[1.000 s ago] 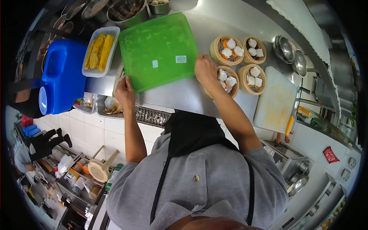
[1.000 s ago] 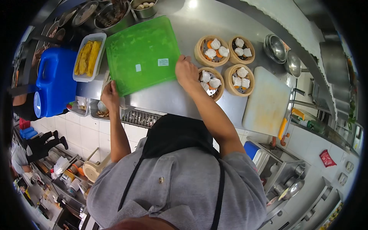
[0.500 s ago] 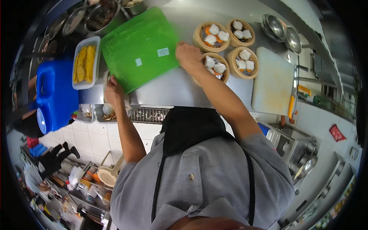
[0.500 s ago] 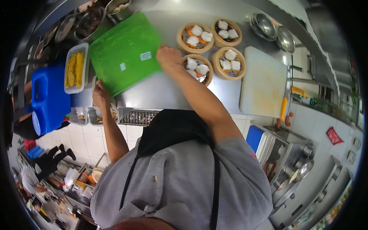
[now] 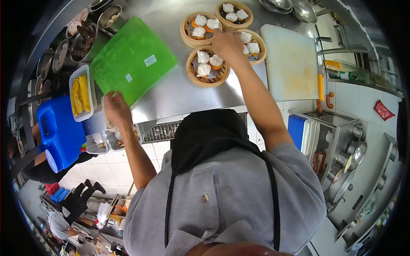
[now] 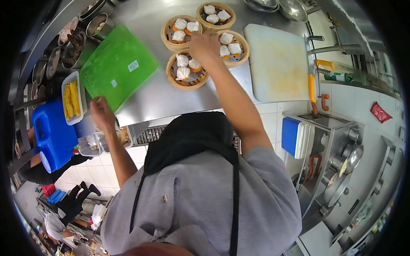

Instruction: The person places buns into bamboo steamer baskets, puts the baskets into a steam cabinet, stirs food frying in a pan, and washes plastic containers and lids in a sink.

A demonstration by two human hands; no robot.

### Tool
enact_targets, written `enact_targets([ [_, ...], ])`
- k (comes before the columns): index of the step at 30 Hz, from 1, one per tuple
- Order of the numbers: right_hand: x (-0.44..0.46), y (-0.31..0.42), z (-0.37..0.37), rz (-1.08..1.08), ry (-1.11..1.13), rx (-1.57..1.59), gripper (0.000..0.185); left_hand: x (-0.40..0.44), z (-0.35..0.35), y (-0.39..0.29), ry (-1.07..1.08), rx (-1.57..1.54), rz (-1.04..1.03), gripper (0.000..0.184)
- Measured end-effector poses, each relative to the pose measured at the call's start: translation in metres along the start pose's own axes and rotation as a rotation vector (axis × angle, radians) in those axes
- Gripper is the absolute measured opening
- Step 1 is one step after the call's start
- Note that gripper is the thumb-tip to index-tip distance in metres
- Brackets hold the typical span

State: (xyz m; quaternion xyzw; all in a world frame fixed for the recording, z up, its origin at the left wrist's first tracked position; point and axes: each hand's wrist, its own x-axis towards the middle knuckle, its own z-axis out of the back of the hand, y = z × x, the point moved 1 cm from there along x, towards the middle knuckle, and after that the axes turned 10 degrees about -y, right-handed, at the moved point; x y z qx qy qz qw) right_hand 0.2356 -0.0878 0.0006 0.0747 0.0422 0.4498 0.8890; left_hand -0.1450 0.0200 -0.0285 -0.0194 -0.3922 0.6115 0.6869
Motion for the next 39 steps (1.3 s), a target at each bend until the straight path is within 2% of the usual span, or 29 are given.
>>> enact_targets([
  [2, -0.007, -0.005, 0.005, 0.022, 0.027, -0.063, 0.045, 0.0, -0.008, -0.057, 0.19, -0.279, -0.012, 0.023],
  [4, -0.01, -0.003, 0.013, 0.048, 0.047, -0.13, 0.052, 0.003, -0.026, -0.083, 0.268, -0.399, -0.043, 0.025],
  [6, -0.011, -0.003, 0.018, -0.024, 0.021, -0.168, 0.062, 0.01, -0.034, -0.107, 0.296, -0.416, -0.088, 0.025],
  [8, -0.011, -0.007, 0.011, 0.008, 0.035, -0.14, 0.062, 0.016, -0.05, -0.117, 0.329, -0.433, -0.136, 0.025],
  [10, -0.008, -0.012, 0.008, 0.039, 0.047, -0.11, 0.062, 0.023, -0.069, -0.126, 0.333, -0.564, -0.27, 0.026],
  [14, 0.006, -0.017, 0.002, 0.06, 0.172, -0.11, 0.057, 0.034, -0.089, -0.142, 0.432, -0.64, -0.233, 0.025],
  [15, 0.007, -0.017, -0.003, 0.05, 0.234, -0.079, 0.057, 0.037, -0.094, -0.143, 0.481, -0.67, -0.165, 0.024],
  [18, 0.006, -0.006, 0.0, 0.018, 0.192, -0.131, 0.053, 0.038, -0.115, -0.13, 0.55, -0.722, -0.074, 0.023],
  [19, 0.002, -0.003, 0.002, 0.023, 0.143, -0.131, 0.043, 0.041, -0.122, -0.123, 0.591, -0.727, -0.045, 0.022],
  [20, 0.002, -0.001, 0.003, 0.014, 0.123, -0.131, 0.043, 0.045, -0.123, -0.123, 0.585, -0.739, -0.064, 0.022],
  [22, -0.004, 0.003, -0.001, 0.021, 0.078, -0.072, 0.035, 0.041, -0.123, -0.12, 0.634, -0.785, 0.029, 0.022],
  [26, -0.004, 0.007, -0.004, 0.015, 0.111, -0.067, 0.035, 0.044, -0.126, -0.117, 0.665, -0.748, -0.01, 0.022],
  [28, -0.005, 0.004, -0.008, 0.011, 0.093, -0.039, 0.037, 0.05, -0.131, -0.125, 0.682, -0.728, -0.124, 0.021],
  [35, -0.031, -0.007, -0.011, 0.071, 0.002, 0.052, 0.039, 0.083, -0.177, -0.172, 0.749, -0.733, -0.258, 0.02],
  [37, -0.046, -0.008, -0.004, 0.094, -0.018, 0.051, 0.038, 0.089, -0.189, -0.191, 0.732, -0.686, -0.395, 0.02],
  [38, -0.054, -0.01, 0.003, 0.09, -0.019, 0.05, 0.038, 0.089, -0.201, -0.2, 0.734, -0.689, -0.398, 0.02],
  [39, -0.062, -0.013, 0.009, 0.09, -0.041, 0.08, 0.038, 0.088, -0.212, -0.21, 0.738, -0.675, -0.503, 0.023],
])
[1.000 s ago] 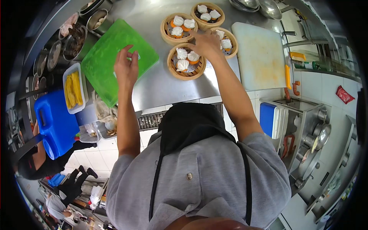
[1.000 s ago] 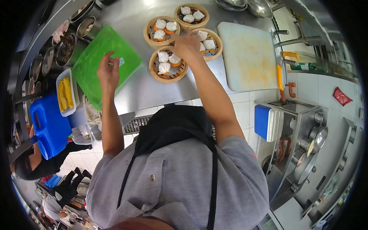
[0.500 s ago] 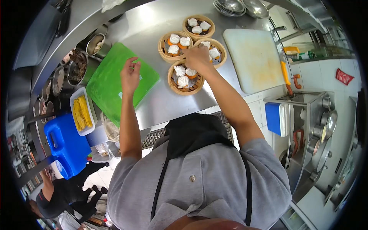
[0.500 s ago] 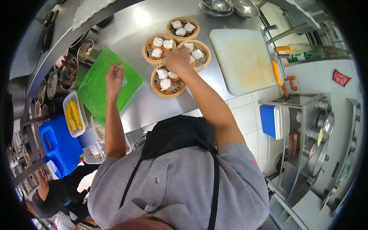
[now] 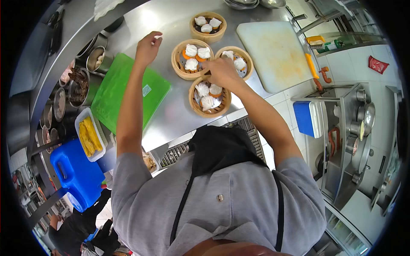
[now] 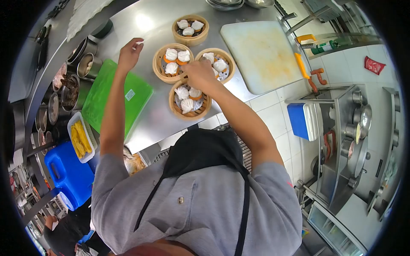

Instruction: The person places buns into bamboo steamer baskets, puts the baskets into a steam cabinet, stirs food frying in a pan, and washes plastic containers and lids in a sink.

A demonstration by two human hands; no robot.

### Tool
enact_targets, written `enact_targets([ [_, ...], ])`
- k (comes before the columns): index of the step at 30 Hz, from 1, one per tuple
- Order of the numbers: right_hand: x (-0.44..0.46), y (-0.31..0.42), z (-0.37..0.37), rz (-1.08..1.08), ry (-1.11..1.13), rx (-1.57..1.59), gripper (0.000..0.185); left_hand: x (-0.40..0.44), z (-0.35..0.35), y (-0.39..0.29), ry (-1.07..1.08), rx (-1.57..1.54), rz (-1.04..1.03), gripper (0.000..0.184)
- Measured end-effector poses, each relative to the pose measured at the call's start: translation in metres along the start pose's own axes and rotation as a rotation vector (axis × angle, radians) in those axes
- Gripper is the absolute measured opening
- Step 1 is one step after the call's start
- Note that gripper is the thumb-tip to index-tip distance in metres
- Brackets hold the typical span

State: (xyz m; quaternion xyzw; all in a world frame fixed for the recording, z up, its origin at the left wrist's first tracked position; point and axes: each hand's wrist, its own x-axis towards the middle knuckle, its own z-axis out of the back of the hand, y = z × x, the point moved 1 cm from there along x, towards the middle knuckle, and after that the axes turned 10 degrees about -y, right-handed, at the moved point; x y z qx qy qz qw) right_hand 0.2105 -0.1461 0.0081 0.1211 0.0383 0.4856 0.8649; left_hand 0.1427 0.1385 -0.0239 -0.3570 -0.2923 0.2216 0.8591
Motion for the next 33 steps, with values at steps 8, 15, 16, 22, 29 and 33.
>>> enact_targets([
  [8, -0.065, -0.043, 0.094, -0.054, -0.093, 0.092, 0.04, 0.034, -0.107, -0.014, 0.404, 0.29, -0.215, 0.05],
  [15, -0.165, -0.169, 0.191, -0.234, -0.24, 0.138, 0.033, 0.037, -0.122, -0.025, 0.342, 0.203, -0.34, 0.035],
  [16, -0.183, -0.194, 0.202, -0.283, -0.21, 0.121, 0.034, 0.03, -0.116, -0.034, 0.355, 0.193, -0.181, 0.033],
  [22, -0.297, -0.375, 0.267, -0.419, -0.211, 0.034, 0.038, -0.047, -0.071, -0.111, 0.145, 0.345, -0.063, 0.037],
  [29, -0.372, -0.583, 0.346, -0.514, -0.158, -0.003, 0.042, -0.129, -0.129, -0.343, 0.049, 0.246, 0.102, 0.04],
  [33, -0.37, -0.694, 0.372, -0.524, -0.181, -0.003, 0.042, -0.121, -0.213, -0.435, 0.07, 0.16, 0.142, 0.046],
])
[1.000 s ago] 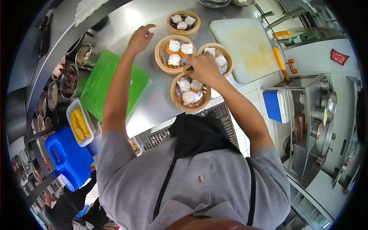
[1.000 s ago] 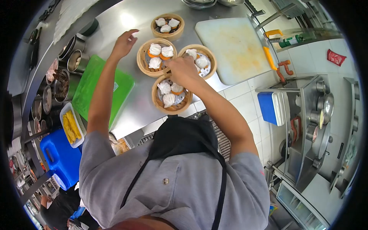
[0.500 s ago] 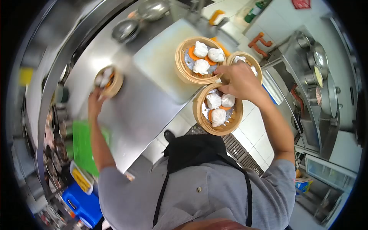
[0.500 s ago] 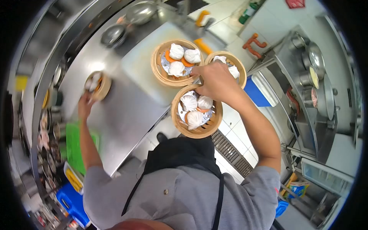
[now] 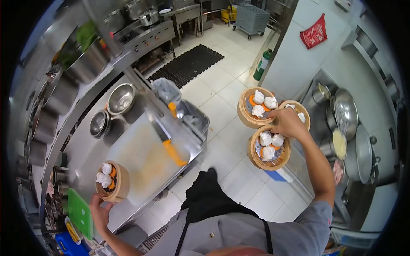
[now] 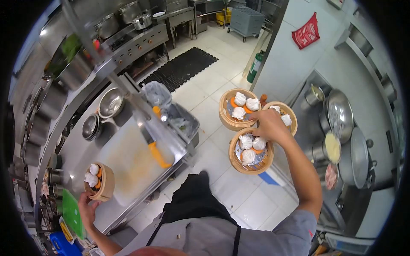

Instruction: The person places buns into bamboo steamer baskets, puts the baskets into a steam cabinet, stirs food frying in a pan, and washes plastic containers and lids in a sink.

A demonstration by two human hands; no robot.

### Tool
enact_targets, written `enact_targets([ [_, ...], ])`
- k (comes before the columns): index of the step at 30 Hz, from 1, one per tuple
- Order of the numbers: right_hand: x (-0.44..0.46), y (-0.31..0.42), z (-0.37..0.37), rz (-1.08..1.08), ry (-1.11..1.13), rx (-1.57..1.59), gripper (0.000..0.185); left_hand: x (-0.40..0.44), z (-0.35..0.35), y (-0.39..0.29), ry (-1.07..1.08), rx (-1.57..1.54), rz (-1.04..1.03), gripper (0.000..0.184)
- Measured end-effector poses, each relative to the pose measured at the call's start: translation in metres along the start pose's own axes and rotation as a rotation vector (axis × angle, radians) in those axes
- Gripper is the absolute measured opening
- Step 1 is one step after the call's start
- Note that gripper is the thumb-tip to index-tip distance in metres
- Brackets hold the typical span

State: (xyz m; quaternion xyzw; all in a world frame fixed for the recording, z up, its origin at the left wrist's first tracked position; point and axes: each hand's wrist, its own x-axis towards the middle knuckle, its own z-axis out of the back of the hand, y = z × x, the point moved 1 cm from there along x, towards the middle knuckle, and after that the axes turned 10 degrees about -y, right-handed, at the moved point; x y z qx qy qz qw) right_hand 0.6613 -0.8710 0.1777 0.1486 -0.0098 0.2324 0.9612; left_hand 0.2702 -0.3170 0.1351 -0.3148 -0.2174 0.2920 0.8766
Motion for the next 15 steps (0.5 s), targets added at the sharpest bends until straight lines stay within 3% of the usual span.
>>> enact_targets([
  [6, 0.117, -0.117, -0.012, -0.034, 0.015, 0.004, 0.039, 0.074, -0.15, -0.15, 0.09, -0.007, -0.212, 0.047],
  [8, 0.171, -0.154, -0.017, 0.045, -0.044, 0.006, 0.04, 0.121, -0.211, -0.19, 0.163, -0.105, -0.348, 0.049],
  [15, 0.346, -0.232, -0.024, 0.005, -0.013, 0.067, 0.044, 0.268, -0.393, -0.284, 0.249, -0.196, -0.266, 0.048],
])
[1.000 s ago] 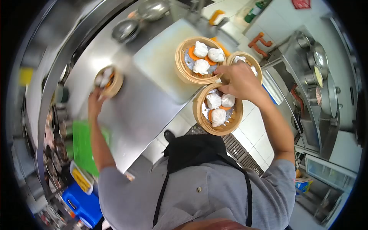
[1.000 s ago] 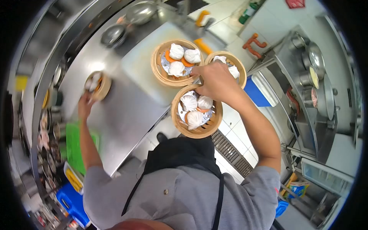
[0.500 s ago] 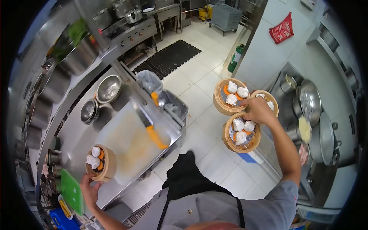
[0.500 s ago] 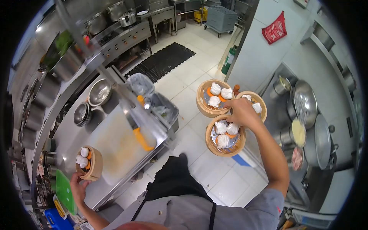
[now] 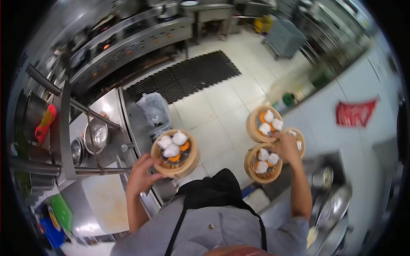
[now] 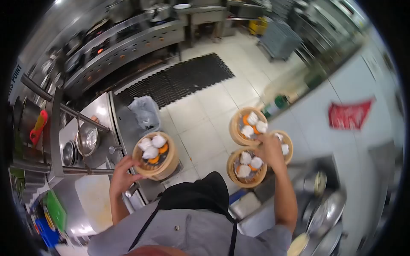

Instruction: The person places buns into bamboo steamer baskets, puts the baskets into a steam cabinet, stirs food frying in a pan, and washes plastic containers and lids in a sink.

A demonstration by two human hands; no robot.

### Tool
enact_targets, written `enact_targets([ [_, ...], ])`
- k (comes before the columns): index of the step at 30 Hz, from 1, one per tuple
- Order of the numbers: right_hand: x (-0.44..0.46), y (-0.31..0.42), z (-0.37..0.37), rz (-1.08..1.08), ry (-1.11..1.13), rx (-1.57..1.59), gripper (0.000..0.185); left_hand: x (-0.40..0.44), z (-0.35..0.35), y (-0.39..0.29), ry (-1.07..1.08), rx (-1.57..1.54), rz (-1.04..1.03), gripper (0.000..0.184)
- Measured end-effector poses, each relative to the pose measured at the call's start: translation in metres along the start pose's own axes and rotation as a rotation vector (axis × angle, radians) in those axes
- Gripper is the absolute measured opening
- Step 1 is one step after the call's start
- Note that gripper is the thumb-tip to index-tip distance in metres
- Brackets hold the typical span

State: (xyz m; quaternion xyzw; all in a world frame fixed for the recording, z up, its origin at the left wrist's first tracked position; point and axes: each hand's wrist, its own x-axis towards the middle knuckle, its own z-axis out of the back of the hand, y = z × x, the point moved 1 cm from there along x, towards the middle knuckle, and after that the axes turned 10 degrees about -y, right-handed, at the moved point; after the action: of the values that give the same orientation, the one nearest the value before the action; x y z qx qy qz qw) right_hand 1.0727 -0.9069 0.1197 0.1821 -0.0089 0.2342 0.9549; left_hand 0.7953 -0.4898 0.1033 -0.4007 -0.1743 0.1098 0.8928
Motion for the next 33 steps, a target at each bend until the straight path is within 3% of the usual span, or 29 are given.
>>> enact_targets([
  [11, 0.402, -0.132, -0.042, 0.103, 0.034, 0.025, 0.044, 0.369, -0.164, 0.092, -0.222, 0.119, 0.127, 0.046],
  [17, 0.633, -0.169, -0.044, 0.211, 0.016, -0.036, 0.044, 0.6, -0.214, 0.144, -0.343, 0.184, 0.234, 0.045],
  [25, 0.898, -0.221, -0.067, 0.111, -0.094, -0.013, 0.046, 0.979, -0.282, 0.257, -0.477, 0.269, 0.07, 0.043],
  [33, 1.124, -0.256, -0.055, -0.072, -0.074, -0.025, 0.049, 1.332, -0.299, 0.331, -0.588, 0.381, 0.179, 0.043],
])
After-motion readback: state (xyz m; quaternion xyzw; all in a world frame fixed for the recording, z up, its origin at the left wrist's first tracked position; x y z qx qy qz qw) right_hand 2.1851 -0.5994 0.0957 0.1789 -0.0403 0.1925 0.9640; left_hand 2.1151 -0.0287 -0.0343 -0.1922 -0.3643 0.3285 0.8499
